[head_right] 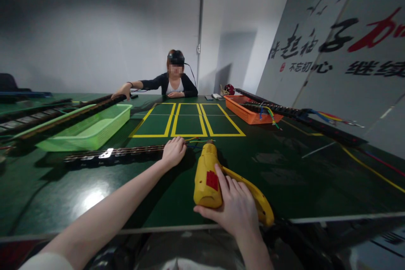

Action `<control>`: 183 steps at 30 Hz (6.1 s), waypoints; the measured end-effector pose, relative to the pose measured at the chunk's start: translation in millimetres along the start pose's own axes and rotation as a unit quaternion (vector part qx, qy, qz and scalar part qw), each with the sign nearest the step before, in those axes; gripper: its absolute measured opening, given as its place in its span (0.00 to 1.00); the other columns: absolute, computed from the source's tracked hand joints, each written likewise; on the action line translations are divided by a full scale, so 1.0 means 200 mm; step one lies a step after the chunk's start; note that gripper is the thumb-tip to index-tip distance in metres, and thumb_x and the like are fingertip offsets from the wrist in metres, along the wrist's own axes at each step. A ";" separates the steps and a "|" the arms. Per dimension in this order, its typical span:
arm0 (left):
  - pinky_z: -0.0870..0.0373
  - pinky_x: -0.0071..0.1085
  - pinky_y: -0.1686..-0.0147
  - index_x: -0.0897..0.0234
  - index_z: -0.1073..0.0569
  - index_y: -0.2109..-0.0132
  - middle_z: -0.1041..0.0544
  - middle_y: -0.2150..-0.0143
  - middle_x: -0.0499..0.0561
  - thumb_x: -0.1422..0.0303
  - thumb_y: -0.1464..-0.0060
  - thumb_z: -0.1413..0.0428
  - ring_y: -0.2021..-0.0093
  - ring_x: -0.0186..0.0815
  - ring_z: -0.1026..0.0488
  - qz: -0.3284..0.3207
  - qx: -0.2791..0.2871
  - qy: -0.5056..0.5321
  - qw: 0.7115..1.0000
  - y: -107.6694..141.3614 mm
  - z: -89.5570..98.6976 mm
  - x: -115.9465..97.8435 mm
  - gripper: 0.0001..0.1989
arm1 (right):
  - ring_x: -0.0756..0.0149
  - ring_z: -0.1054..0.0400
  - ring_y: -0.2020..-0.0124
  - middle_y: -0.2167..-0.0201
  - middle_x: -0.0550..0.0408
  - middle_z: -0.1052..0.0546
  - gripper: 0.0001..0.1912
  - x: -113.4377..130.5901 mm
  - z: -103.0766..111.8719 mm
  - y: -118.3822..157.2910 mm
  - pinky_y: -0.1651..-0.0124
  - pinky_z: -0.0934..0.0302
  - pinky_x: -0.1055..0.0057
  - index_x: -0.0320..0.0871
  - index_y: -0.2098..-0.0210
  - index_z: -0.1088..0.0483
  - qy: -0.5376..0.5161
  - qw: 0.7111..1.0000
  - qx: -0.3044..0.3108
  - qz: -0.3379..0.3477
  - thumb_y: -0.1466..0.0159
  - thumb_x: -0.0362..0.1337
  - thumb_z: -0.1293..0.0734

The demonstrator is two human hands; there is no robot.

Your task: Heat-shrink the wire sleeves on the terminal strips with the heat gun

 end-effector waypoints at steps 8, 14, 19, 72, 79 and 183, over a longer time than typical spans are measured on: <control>0.40 0.32 0.59 0.65 0.33 0.60 0.29 0.59 0.52 0.66 0.39 0.59 0.58 0.35 0.33 0.002 0.008 0.018 1.000 0.00 0.00 0.00 0.12 | 0.60 0.32 0.61 0.59 0.49 0.26 0.54 -0.08 -0.01 0.03 0.59 0.41 0.65 0.37 0.38 0.51 0.034 0.999 -0.018 -0.027 0.52 0.69 0.42; 0.40 0.33 0.60 0.65 0.33 0.61 0.29 0.60 0.52 0.67 0.40 0.59 0.58 0.36 0.33 -0.007 -0.005 0.010 1.000 0.00 -0.01 0.00 0.12 | 0.58 0.32 0.63 0.62 0.47 0.26 0.54 -0.03 0.01 0.03 0.60 0.42 0.64 0.34 0.39 0.49 0.050 0.998 -0.031 -0.024 0.51 0.69 0.43; 0.40 0.34 0.58 0.65 0.33 0.61 0.29 0.58 0.54 0.67 0.40 0.59 0.56 0.38 0.34 -0.004 0.007 -0.019 1.000 0.00 -0.01 -0.01 0.11 | 0.58 0.33 0.62 0.63 0.47 0.27 0.55 0.07 0.01 0.02 0.58 0.44 0.64 0.34 0.38 0.50 0.016 0.999 -0.033 -0.030 0.52 0.70 0.44; 0.41 0.35 0.59 0.65 0.34 0.61 0.30 0.59 0.53 0.67 0.40 0.59 0.56 0.39 0.34 -0.015 0.002 -0.030 0.999 0.01 0.01 -0.02 0.11 | 0.61 0.33 0.62 0.62 0.49 0.27 0.55 0.21 0.01 -0.02 0.57 0.45 0.65 0.35 0.39 0.48 -0.042 0.999 -0.011 0.010 0.53 0.71 0.43; 0.40 0.35 0.59 0.65 0.34 0.62 0.29 0.60 0.53 0.67 0.41 0.59 0.56 0.39 0.33 -0.014 -0.011 -0.038 0.999 0.00 -0.01 -0.01 0.10 | 0.62 0.34 0.62 0.62 0.49 0.27 0.57 0.18 0.00 -0.01 0.58 0.45 0.65 0.35 0.38 0.51 -0.057 0.998 0.006 0.008 0.54 0.71 0.42; 0.40 0.27 0.65 0.63 0.29 0.64 0.27 0.61 0.49 0.54 0.38 0.70 0.60 0.34 0.30 0.063 0.013 0.193 0.979 -0.04 0.06 0.11 0.29 | 0.63 0.37 0.66 0.65 0.47 0.30 0.59 0.31 0.02 0.00 0.61 0.43 0.65 0.31 0.40 0.47 -0.054 0.996 -0.040 0.063 0.56 0.72 0.42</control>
Point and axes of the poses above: each hand's wrist, its own y-axis away from the middle knuckle, its own z-axis out of the back of the hand, x = y × z, the point moved 7 cm from there along -y, towards the middle knuckle
